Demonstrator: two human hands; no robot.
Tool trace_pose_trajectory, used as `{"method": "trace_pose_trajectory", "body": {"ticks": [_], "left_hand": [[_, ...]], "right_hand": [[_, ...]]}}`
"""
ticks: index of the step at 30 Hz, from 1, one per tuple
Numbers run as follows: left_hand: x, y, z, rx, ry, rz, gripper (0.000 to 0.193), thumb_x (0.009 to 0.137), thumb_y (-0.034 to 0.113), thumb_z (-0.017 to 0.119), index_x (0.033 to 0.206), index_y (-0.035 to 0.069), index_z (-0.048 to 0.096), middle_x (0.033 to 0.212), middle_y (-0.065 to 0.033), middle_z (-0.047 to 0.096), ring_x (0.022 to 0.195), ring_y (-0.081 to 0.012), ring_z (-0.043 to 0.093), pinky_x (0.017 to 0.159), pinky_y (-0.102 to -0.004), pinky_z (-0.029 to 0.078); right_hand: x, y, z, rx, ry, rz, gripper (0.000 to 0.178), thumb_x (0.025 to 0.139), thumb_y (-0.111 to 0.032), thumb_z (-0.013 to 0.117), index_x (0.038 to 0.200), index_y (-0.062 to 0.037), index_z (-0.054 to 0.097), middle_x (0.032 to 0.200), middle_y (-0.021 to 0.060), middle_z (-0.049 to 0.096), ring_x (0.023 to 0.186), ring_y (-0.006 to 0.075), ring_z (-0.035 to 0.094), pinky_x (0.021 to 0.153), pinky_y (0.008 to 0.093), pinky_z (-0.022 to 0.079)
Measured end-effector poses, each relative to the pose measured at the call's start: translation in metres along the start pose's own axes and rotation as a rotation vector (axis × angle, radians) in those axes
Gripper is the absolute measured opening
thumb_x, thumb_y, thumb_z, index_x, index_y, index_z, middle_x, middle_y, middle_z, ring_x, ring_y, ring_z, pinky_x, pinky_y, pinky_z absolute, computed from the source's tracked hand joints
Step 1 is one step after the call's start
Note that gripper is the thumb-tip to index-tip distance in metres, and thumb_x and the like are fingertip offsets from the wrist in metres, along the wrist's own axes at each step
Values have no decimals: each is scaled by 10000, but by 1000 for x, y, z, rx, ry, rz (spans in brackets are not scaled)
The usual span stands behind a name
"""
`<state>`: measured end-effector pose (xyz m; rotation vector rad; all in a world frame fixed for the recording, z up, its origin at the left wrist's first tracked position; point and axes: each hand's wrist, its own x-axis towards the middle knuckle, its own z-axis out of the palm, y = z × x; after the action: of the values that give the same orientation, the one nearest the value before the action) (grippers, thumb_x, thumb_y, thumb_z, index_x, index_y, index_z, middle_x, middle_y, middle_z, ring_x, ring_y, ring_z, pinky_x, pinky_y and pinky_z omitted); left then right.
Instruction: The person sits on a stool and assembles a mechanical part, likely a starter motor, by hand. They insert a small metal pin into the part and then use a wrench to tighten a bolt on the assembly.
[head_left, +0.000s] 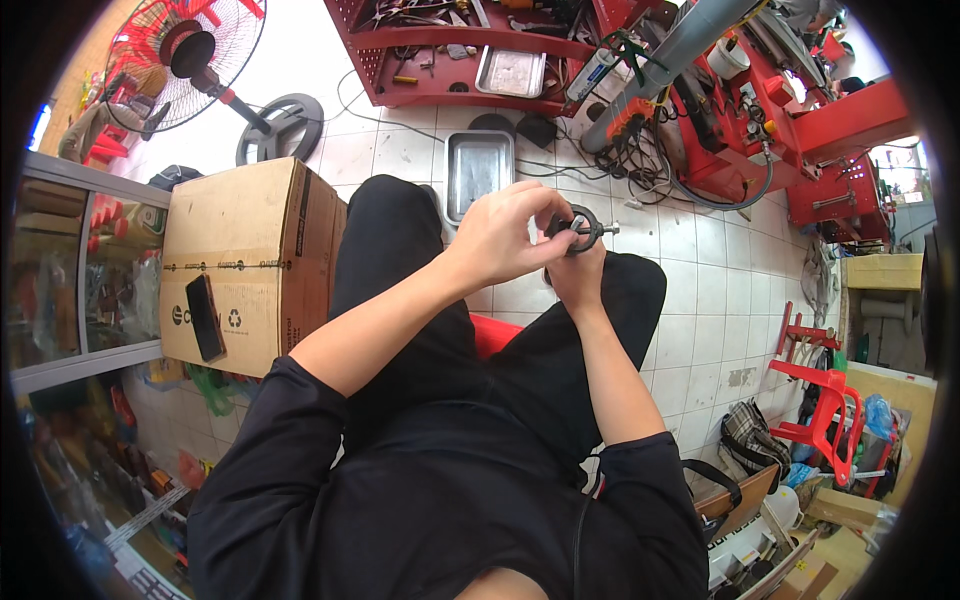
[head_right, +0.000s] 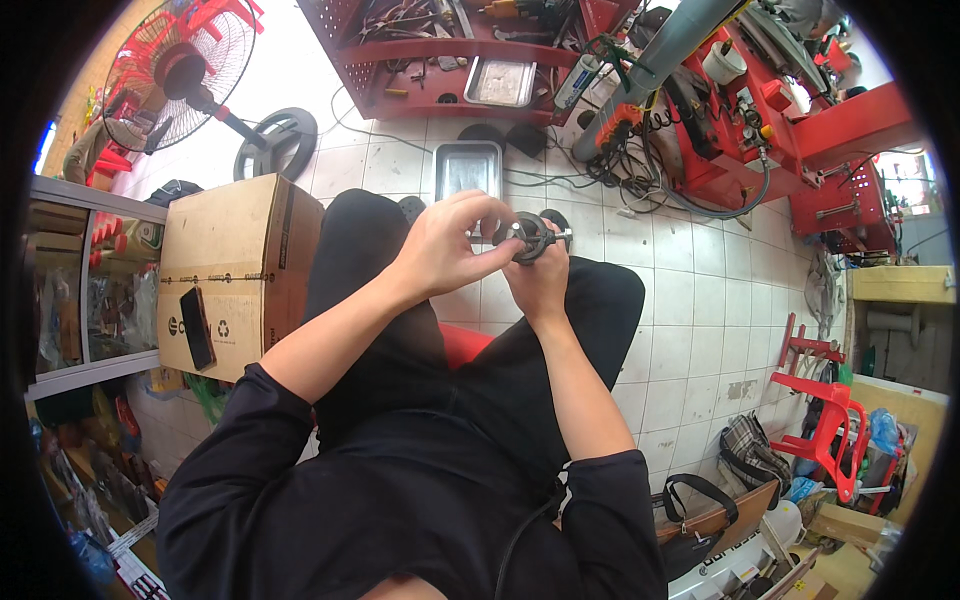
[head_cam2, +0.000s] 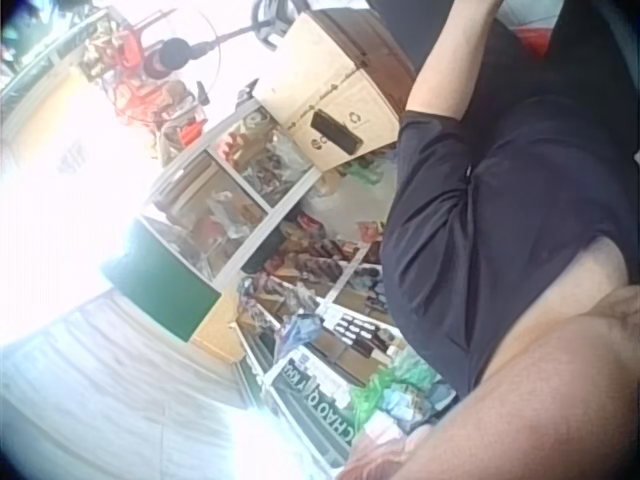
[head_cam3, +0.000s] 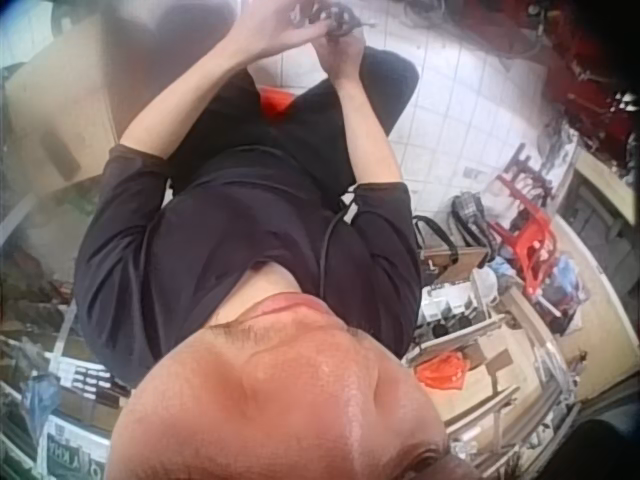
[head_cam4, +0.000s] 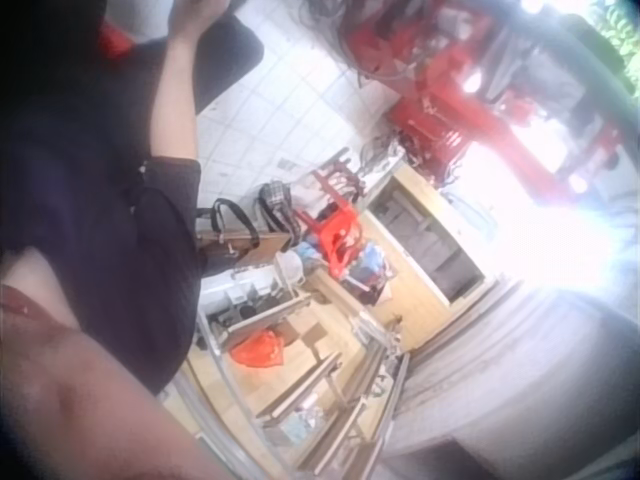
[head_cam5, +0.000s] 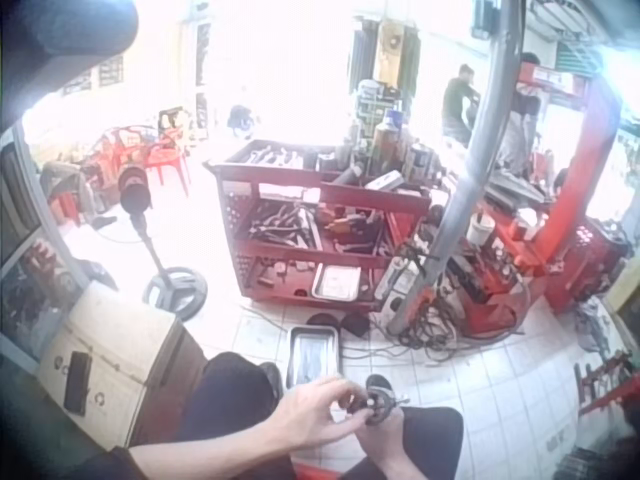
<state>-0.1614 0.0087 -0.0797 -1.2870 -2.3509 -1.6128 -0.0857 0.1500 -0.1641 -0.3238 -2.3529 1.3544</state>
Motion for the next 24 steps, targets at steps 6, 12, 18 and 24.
{"method": "trace_pose_trajectory", "body": {"ticks": [6, 12, 18, 24], "left_hand": [[4, 5, -8, 141, -135, -127, 215, 719, 241, 738, 816, 66, 656, 684, -57, 577, 603, -233, 580, 534, -340, 443], [0, 3, -4, 113, -134, 81, 256, 695, 225, 739, 874, 65, 651, 736, -57, 596, 629, -229, 601, 567, -327, 489], [-4, 4, -1, 55, -162, 61, 252, 683, 193, 712, 888, 64, 643, 763, -67, 593, 678, -229, 618, 587, -333, 500], [2, 4, -8, -141, -167, -184, 249, 771, 142, 564, 996, 36, 564, 693, -68, 486, 599, -203, 503, 609, -306, 446]], "right_hand": [[0, 1, 0, -173, 39, -126, 235, 685, -73, 723, 896, -54, 621, 924, 99, 615, 893, 324, 580, 773, 408, 472], [-4, 4, -2, -87, -1, -68, 248, 667, -53, 734, 891, -56, 628, 909, 98, 629, 890, 314, 591, 774, 396, 476], [-6, 0, -1, 64, -37, -15, 230, 685, -25, 723, 890, -35, 620, 848, 88, 634, 793, 260, 612, 712, 351, 484], [-4, 11, 3, 534, 3, 183, 220, 759, -18, 700, 919, -40, 551, 794, -21, 531, 707, 66, 514, 634, 237, 440]]}}
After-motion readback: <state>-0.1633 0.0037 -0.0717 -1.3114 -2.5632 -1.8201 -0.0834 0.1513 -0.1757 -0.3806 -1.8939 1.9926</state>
